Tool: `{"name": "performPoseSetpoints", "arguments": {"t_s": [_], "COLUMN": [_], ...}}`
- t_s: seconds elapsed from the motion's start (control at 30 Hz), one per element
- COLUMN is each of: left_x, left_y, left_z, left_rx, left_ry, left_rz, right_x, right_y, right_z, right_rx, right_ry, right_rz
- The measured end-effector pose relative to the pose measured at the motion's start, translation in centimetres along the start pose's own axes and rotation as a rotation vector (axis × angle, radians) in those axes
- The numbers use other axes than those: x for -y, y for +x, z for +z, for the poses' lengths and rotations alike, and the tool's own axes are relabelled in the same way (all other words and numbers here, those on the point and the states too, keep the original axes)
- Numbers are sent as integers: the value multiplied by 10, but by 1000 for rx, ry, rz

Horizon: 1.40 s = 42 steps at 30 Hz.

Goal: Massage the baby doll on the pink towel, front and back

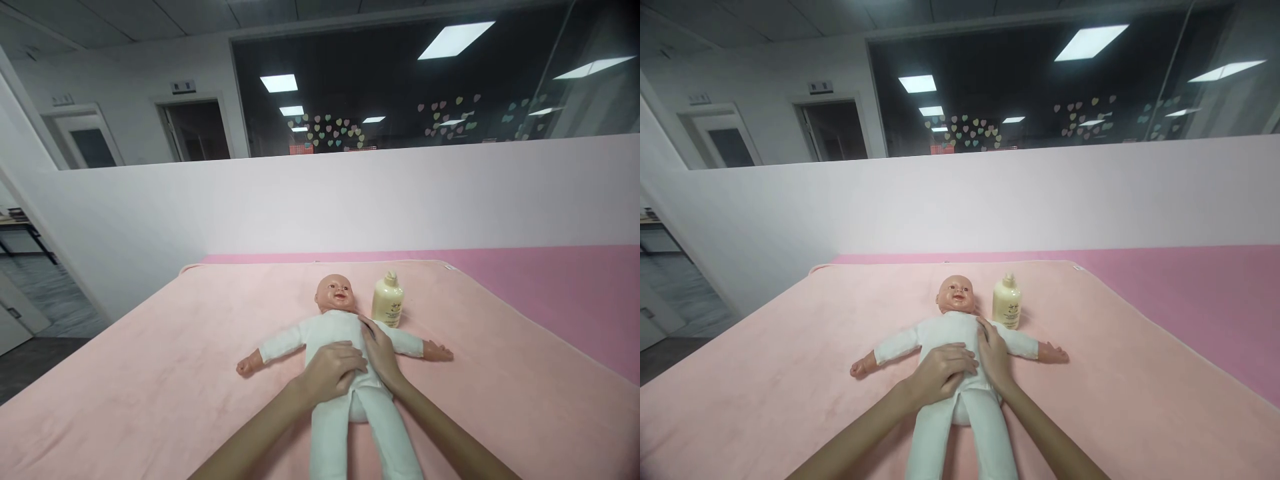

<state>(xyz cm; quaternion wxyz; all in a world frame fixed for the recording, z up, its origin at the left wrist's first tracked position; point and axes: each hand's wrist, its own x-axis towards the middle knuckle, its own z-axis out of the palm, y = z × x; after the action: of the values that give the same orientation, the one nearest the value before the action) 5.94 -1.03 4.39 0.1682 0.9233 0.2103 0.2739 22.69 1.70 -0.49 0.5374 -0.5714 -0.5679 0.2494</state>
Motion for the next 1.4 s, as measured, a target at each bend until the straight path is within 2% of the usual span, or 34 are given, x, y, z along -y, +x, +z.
{"name": "performPoseSetpoints", "arguments": {"t_s": [0.07, 0.13, 0.27, 0.33, 0.4, 0.5, 0.57, 0.67, 0.73, 0.8, 0.97, 1.13, 1.27, 1.33, 1.4], "left_x": [-4, -7, -15, -16, -12, 2, 13, 26, 31, 33, 32, 32, 25, 15, 2], "left_y": [3, 6, 10, 10, 9, 5, 2, -1, -2, -4, -5, -4, -4, -5, -5], "left_z": [-1, -2, -2, -1, 1, 5, 9, 12, 14, 15, 15, 16, 11, 4, -5], "left_rx": [93, 100, -17, -94, -175, -330, -456, -610, -649, -666, -710, -703, -709, -570, -298], "left_ry": [-16, -12, 31, 54, 66, 50, 13, -76, -137, -185, -250, -260, -213, -166, -122], "left_rz": [6, -62, -220, -295, -375, -494, -572, -655, -663, -659, -627, -613, -537, -414, -234], "right_x": [-2, -2, 4, 8, 12, 20, 28, 42, 50, 55, 53, 42, 25, 16, 8], "right_y": [0, -2, -7, -11, -17, -23, -26, -25, -23, -21, -20, -20, -14, -9, -4], "right_z": [-1, -2, -2, -3, -6, -9, -10, -11, -10, -8, -3, 4, 7, 7, 6], "right_rx": [-37, -64, -117, -158, -135, 101, 301, 518, 591, 611, 532, 315, 142, 75, 33], "right_ry": [61, 89, 90, 74, 81, 104, 42, -141, -247, -321, -466, -531, -443, -336, -193], "right_rz": [8, 5, -52, -143, -300, -597, -712, -711, -652, -581, -458, -353, -272, -237, -196]}}
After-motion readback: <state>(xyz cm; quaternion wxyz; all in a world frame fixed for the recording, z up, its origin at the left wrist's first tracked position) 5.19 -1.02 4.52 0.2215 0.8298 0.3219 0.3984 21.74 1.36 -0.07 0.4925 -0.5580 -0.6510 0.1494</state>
